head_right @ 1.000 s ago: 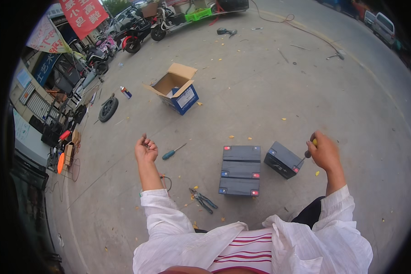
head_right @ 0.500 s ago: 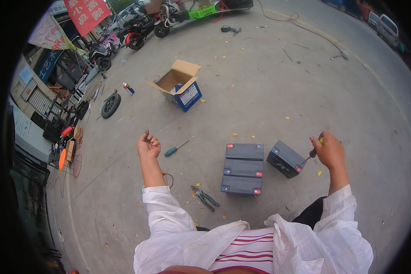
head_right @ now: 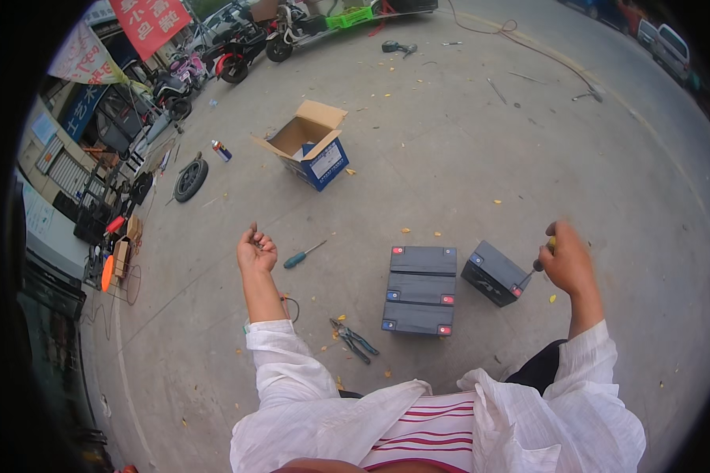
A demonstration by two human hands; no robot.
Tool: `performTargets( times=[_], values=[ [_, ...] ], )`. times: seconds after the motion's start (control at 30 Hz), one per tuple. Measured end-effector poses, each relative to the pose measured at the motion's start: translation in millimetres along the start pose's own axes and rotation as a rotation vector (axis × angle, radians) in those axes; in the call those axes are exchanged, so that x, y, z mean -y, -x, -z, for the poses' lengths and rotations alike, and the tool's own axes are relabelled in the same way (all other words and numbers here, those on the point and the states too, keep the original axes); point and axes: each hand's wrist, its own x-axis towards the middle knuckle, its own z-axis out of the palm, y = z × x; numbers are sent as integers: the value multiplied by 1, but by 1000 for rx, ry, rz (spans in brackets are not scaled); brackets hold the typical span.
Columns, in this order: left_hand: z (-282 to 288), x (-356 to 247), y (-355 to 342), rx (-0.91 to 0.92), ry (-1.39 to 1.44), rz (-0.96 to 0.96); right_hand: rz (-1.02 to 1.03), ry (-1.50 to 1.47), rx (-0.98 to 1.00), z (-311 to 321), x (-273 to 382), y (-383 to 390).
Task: The person uses a screwdriver to tighten screws on several black battery units placed on the ground. They repeatedly pick up and place down the batteries, adjust their positions, and continue tightening screws on each unit.
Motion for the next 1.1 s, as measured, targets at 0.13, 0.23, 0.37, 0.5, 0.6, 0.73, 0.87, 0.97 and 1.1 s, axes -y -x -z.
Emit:
performTargets(
  times=[0.13, 0.23, 0.37, 0.5, 0.6, 0.73, 0.87, 0.97, 1.1],
  values=[
    [0, 1, -1, -3, -5, -3, -18, 97, 43, 0, 1, -4],
    [-3, 3, 4, -6, -17, -6, -84, 167, 17, -1, -1, -6],
    [-2, 1, 5, -6, 7, -7, -39, -177, 44, -1, 4, 0],
    [0, 0, 2, -8, 8, -5, -9, -2, 68, 3, 10, -2],
    [-2, 1, 2, -9, 3, -4, -46, 161, 30, 2, 7, -3],
    [0, -1, 2, -2, 12, -12, 8, -57, 57, 1, 8, 1],
    [0, -1, 2, -9, 6, -12, 21, 105, 66, 5, 11, -2],
    [1, -2, 1, -4, -2, -13, -162, 317, 77, 4, 9, -6],
    [1, -2, 1, 3, 8, -18, -8, 97, -25, 0, 0, 1]
  ],
)
